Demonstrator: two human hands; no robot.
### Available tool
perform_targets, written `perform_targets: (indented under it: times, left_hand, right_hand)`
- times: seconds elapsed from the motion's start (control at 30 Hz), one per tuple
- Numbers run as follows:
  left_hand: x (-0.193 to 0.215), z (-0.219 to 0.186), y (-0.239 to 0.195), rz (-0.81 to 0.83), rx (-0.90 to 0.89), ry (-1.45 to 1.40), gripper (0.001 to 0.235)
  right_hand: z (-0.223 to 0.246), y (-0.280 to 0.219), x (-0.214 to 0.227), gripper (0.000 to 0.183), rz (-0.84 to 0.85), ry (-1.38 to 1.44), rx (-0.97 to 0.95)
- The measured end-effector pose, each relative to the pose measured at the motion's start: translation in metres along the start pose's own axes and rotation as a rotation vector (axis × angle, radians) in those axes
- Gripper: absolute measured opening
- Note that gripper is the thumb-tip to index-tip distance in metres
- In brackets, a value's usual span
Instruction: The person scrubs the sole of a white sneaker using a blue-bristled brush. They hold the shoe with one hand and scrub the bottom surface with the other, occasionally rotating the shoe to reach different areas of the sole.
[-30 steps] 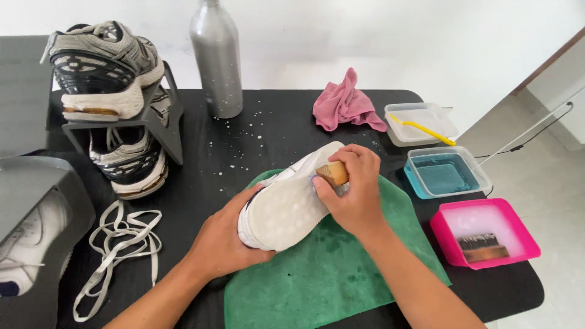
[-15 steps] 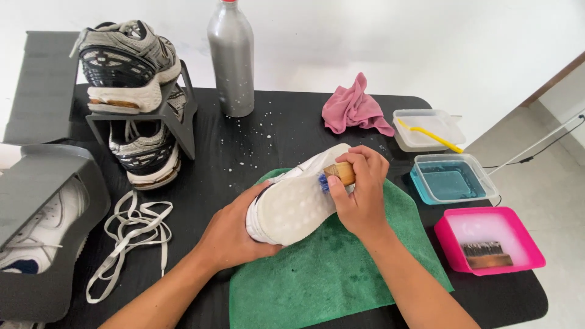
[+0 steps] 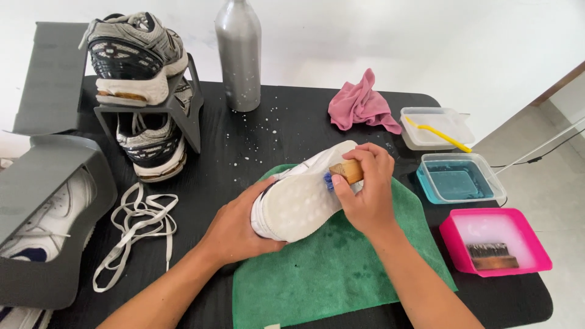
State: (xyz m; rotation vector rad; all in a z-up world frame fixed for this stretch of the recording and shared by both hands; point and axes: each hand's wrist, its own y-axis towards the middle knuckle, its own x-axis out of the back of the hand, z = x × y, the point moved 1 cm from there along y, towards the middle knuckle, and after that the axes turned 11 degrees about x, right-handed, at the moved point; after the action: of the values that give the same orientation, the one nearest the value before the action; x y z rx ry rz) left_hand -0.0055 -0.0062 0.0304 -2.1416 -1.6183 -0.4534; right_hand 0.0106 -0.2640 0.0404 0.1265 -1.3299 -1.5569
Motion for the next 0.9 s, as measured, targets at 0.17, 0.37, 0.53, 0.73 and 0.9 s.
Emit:
perform_targets:
  times: [0.17, 0.37, 0.53, 0.73, 0.9]
  left_hand:
    - [-0.001, 0.005, 0.001, -0.007, -0.002, 0.019, 0.114]
    - [0.0, 0.0, 0.0, 0.002, 0.03, 0.047, 0.114]
    - [0.002, -0.005, 0.0, 0.012, 0.069, 0.068, 0.114]
    - [-0.004, -0.002, 0.001, 0.0, 0.083, 0.207, 0.112]
    - [-0.006, 0.005, 0.003, -0.009, 0.049, 0.197, 0.114]
  right_hand:
    - [0.021, 0.006, 0.003, 0.039, 0.023, 0.015, 0.131]
    - [0.065, -0.001, 0.001, 0.041, 0.095, 0.125, 0.41]
    - [0.033, 0.009, 0.006, 0.036, 0.059, -0.148, 0.438]
    - [0.074, -0.005, 0.002, 0.039, 0.151, 0.021, 0.32]
    - [0.06, 0.003, 0.001, 0.035, 0.153, -0.144, 0.296]
